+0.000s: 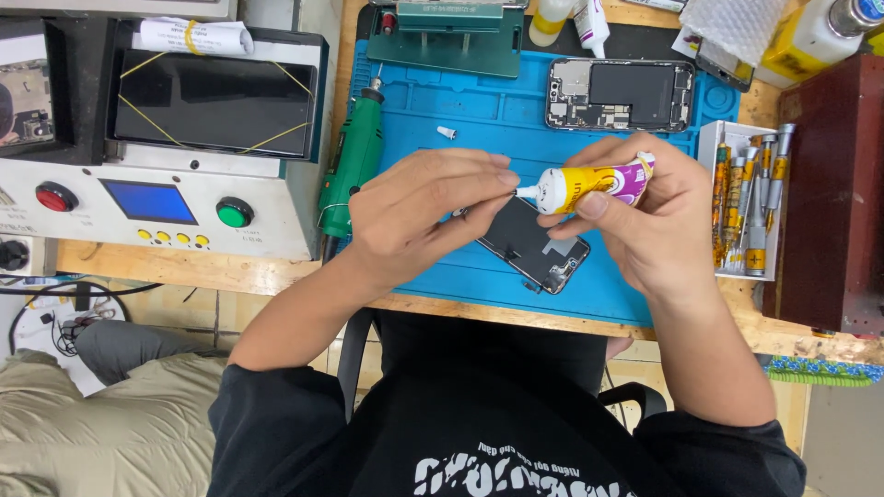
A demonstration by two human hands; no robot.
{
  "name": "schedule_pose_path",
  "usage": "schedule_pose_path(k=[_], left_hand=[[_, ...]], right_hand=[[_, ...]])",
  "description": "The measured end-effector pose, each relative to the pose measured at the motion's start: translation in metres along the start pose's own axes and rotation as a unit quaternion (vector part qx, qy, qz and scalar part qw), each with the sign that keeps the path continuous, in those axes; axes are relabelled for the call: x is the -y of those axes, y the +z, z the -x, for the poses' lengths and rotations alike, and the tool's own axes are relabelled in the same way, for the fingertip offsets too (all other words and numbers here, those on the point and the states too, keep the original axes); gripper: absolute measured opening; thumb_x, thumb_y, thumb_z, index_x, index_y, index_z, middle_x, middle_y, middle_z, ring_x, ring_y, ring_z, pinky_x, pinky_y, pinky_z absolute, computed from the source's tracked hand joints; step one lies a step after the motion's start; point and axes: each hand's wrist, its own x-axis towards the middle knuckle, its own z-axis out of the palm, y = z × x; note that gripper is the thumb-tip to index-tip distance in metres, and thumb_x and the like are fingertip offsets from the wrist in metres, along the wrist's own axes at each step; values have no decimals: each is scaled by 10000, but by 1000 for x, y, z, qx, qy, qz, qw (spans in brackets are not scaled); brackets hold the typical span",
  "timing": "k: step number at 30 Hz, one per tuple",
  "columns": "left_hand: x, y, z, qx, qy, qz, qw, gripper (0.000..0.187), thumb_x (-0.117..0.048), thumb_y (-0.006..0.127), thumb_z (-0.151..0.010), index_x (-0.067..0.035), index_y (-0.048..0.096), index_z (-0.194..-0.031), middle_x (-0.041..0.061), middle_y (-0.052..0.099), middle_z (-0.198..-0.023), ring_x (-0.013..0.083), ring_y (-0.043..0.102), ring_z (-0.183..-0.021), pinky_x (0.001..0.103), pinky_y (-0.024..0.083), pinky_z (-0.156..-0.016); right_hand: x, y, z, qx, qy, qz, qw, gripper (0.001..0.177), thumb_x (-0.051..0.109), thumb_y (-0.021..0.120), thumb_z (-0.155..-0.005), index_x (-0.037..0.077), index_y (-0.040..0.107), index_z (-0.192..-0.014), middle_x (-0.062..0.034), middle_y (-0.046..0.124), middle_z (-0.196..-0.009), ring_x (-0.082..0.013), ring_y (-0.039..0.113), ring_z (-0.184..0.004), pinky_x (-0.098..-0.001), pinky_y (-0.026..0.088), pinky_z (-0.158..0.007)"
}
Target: The person applies adhesive from a tube onto the edges of a disassembled smartphone frame. They carefully squeeze the tube to dispense the glue along the perimeter of the device while holding it in their hands.
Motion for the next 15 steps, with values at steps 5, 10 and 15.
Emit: schedule_pose_path(k=[5, 10, 15], left_hand=[[1, 3, -1, -21, 11, -27, 999, 155, 56, 650, -755, 23, 558, -876, 152, 606, -819, 255, 633, -786, 295, 526, -688], [1, 7, 0, -63, 7, -82, 995, 114, 70, 649, -714, 16, 562, -765, 117, 611, -739, 220, 635, -701, 280, 509, -602], [1, 6, -2, -58, -110, -68, 990, 114, 109, 574, -733, 8, 546, -777, 112, 582, -743, 216, 580, -684, 270, 481, -611]], right_hand=[[3, 2, 3, -5, -39, 74, 996, 185, -14, 579, -728, -42, 453, -860, -216, 505, -905, -310, 613, -720, -294, 584, -564], [4, 5, 1, 6, -71, 164, 984, 228, -96, 589, -704, -49, 431, -861, -232, 493, -932, -328, 603, -801, -336, 599, -639], [2, -2, -3, -39, -51, 106, 992, 159, -31, 572, -797, -11, 453, -901, -173, 520, -954, -319, 643, -757, -257, 566, -544]])
